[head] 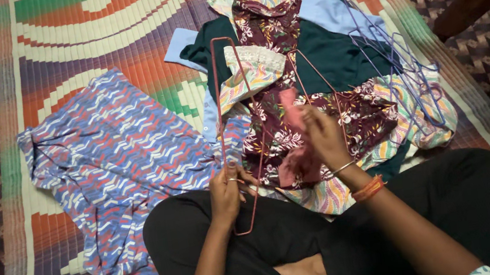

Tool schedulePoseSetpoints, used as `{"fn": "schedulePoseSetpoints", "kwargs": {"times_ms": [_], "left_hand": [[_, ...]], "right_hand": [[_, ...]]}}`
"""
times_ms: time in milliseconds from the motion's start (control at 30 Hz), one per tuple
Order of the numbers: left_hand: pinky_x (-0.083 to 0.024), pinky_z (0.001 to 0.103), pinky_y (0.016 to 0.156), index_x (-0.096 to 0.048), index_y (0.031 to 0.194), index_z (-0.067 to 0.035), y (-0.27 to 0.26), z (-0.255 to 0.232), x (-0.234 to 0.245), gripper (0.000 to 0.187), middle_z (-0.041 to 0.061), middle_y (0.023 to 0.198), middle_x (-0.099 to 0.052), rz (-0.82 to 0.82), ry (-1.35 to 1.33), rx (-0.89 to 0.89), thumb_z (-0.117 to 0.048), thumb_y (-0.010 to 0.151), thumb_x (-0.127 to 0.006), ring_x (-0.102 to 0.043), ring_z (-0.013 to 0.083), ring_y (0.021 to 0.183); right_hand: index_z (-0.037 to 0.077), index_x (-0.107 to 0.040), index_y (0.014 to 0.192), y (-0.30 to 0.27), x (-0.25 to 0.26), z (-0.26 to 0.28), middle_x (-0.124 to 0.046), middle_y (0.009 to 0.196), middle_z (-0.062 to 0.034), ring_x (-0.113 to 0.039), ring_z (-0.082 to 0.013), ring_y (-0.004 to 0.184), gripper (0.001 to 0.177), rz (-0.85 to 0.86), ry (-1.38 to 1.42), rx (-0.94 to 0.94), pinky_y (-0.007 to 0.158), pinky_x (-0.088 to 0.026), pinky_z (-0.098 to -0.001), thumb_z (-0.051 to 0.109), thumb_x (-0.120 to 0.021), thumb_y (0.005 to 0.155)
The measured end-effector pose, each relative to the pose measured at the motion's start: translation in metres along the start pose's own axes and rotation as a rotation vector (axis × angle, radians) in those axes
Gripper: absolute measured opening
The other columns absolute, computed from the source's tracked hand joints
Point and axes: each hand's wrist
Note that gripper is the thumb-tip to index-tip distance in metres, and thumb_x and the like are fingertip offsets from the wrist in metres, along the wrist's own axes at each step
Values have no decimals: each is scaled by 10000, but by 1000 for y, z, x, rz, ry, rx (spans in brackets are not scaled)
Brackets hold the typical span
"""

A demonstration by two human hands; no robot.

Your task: The person sits on a mat and places a pink cloth into a wire hanger, then picks up a patterned shirt and places it on the same hanger. The person stands and hangs the shirt on a clothes rack.

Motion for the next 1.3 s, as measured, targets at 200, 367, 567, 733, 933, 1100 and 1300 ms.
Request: {"fn": "schedulePoseSetpoints", "kwargs": {"times_ms": [200, 367, 567, 733, 933, 1100, 1300], "left_hand": [[-427, 208, 396, -579, 909, -27, 1, -1, 2, 496, 140, 761, -771, 6, 41, 18, -448, 1079, -380, -725, 146, 546], [-425, 202, 393, -577, 921, -30, 3, -1, 2, 486, 145, 769, -767, 13, 5, 35, -440, 1079, -370, -723, 146, 551], [-414, 196, 395, -561, 914, -39, 12, 10, 5, 472, 147, 776, -769, -21, -83, 74, -425, 1092, -356, -721, 143, 553], [-410, 198, 400, -559, 927, -42, 15, 18, 5, 448, 158, 781, -768, -36, -97, 90, -420, 1086, -380, -714, 149, 551], [-413, 197, 396, -568, 911, -44, 13, 12, 5, 508, 156, 773, -774, -7, -63, 84, -474, 1076, -353, -718, 145, 548], [-409, 199, 387, -560, 902, -47, 13, 10, 5, 511, 154, 768, -772, 12, -36, 90, -476, 1073, -342, -723, 147, 544], [-419, 207, 391, -568, 902, -37, 14, 15, 6, 491, 157, 771, -770, -53, -61, 64, -443, 1085, -361, -715, 154, 542]], "right_hand": [[41, -666, 1088, -12, -24, 11, -615, 698, -35, -612, -110, 587, 307, 93, -216, 121, 550, -458, -323, 305, -514, 1061], [34, -666, 1024, -1, -39, -36, -582, 674, -15, -531, -114, 566, 376, 186, 278, -165, 511, -445, -283, 349, -477, 1106], [21, -692, 1151, 20, -21, -65, -700, 840, -38, -520, -89, 588, 420, -6, 487, -318, 503, -416, -247, 379, -476, 1114], [6, -677, 1298, 14, -22, -27, -740, 1072, -52, -674, -73, 889, 417, -25, 192, 114, 744, -548, -246, 335, -476, 1138], [23, -713, 1128, -1, -47, -11, -657, 703, -68, -565, -102, 611, 360, 100, -54, -72, 567, -477, -293, 318, -510, 1080], [1, -659, 1009, 10, -50, -65, -587, 807, 18, -516, -44, 659, 438, 168, 469, -233, 594, -467, -243, 361, -484, 1185], [25, -706, 1098, 17, -21, -63, -649, 823, 18, -554, -39, 668, 420, -136, 571, -279, 597, -467, -224, 378, -479, 1115]]}}
Point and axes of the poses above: each hand's wrist, its own y-axis towards the middle knuckle, its own x-axis out of the back of the hand, z = x × y
